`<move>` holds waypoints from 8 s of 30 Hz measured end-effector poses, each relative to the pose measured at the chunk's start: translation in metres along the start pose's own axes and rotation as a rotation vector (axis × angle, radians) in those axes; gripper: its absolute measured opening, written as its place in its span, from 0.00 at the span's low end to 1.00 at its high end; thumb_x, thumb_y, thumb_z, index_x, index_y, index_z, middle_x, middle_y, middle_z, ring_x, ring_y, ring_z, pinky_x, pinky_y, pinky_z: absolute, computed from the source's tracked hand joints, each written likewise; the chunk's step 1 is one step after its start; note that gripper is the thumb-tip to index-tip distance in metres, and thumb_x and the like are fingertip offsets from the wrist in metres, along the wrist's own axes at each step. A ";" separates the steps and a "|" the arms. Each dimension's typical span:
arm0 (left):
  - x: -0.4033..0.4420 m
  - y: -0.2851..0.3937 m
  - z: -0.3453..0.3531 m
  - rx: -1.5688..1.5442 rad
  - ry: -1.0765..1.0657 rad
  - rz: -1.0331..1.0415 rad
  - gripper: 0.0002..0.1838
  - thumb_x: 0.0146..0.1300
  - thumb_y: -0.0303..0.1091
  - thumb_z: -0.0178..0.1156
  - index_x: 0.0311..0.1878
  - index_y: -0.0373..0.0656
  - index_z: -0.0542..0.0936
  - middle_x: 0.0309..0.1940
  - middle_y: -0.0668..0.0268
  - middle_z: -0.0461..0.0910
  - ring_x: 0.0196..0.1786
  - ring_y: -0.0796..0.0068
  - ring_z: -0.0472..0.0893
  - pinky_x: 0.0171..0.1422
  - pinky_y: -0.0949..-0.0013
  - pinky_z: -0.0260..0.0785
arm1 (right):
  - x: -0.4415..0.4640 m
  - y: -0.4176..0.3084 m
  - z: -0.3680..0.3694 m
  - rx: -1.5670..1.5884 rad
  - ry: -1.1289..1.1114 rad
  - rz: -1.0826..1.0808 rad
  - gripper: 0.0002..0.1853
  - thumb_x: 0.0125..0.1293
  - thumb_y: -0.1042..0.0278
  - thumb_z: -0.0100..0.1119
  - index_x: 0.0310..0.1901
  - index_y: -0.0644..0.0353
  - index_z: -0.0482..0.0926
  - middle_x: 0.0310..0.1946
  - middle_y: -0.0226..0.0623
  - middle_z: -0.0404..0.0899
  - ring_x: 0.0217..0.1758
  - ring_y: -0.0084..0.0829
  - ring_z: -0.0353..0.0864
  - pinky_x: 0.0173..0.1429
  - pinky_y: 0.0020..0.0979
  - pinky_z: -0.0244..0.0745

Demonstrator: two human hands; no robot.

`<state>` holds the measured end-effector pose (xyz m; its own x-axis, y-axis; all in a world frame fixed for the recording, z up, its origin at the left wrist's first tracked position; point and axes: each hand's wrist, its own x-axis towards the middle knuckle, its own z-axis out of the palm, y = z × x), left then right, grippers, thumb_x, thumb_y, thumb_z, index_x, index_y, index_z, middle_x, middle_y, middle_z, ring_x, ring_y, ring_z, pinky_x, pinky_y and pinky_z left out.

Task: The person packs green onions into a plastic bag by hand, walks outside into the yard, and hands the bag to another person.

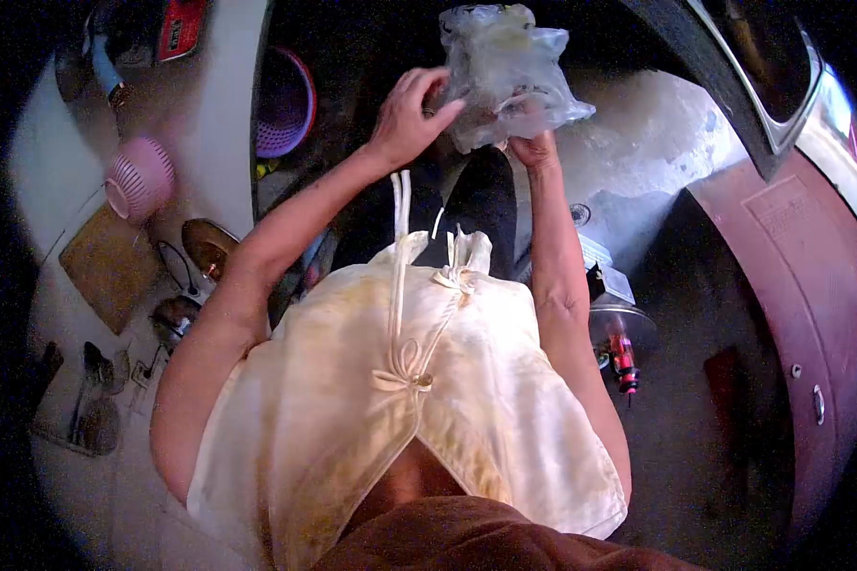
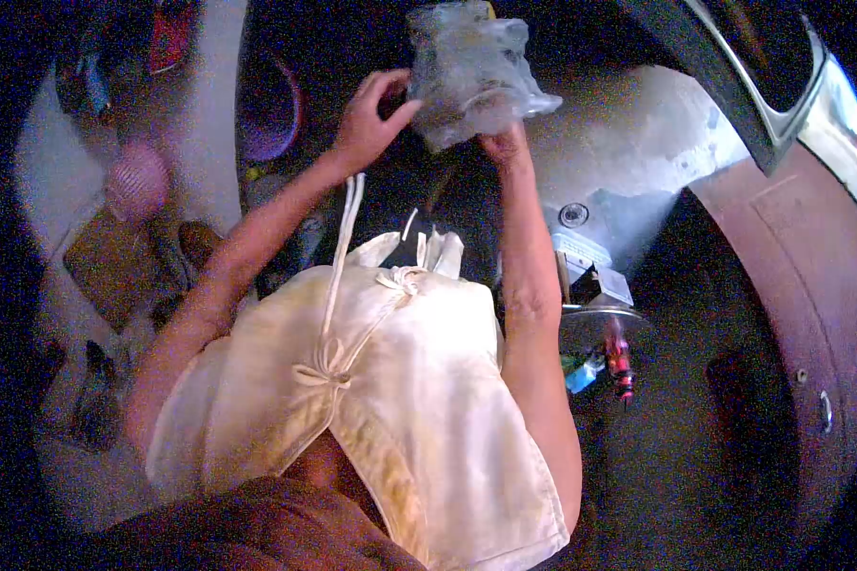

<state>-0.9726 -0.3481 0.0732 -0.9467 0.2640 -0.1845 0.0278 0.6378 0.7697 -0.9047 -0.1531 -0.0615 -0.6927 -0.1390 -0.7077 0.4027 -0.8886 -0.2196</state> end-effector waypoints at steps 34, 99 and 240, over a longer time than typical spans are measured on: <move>0.068 0.040 0.089 0.580 -0.056 0.572 0.22 0.47 0.37 0.60 0.49 0.49 0.73 0.49 0.63 0.71 0.56 0.59 0.66 0.61 0.58 0.55 | -0.106 -0.128 -0.058 -0.039 0.061 -0.462 0.17 0.64 0.59 0.44 0.47 0.63 0.71 0.43 0.42 0.75 0.45 0.40 0.75 0.52 0.42 0.71; -0.027 0.214 0.063 0.072 -0.697 0.965 0.20 0.60 0.47 0.51 0.45 0.40 0.71 0.35 0.62 0.74 0.36 0.67 0.75 0.38 0.63 0.67 | -0.423 0.035 0.008 -0.823 1.707 -1.426 0.12 0.60 0.68 0.48 0.43 0.62 0.73 0.30 0.38 0.75 0.31 0.35 0.75 0.31 0.34 0.71; -0.144 0.455 0.216 0.154 0.035 1.763 0.19 0.45 0.33 0.61 0.43 0.46 0.71 0.50 0.63 0.63 0.60 0.64 0.59 0.66 0.53 0.45 | -0.590 -0.229 -0.217 -1.376 1.438 -1.853 0.15 0.51 0.79 0.48 0.43 0.67 0.71 0.40 0.46 0.70 0.45 0.46 0.69 0.54 0.37 0.62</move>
<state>-0.7540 0.0607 0.3182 0.2330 0.6351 0.7364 0.9519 -0.3041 -0.0390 -0.4583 0.2278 0.2604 -0.2907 0.5683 0.7698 0.5457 0.7593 -0.3545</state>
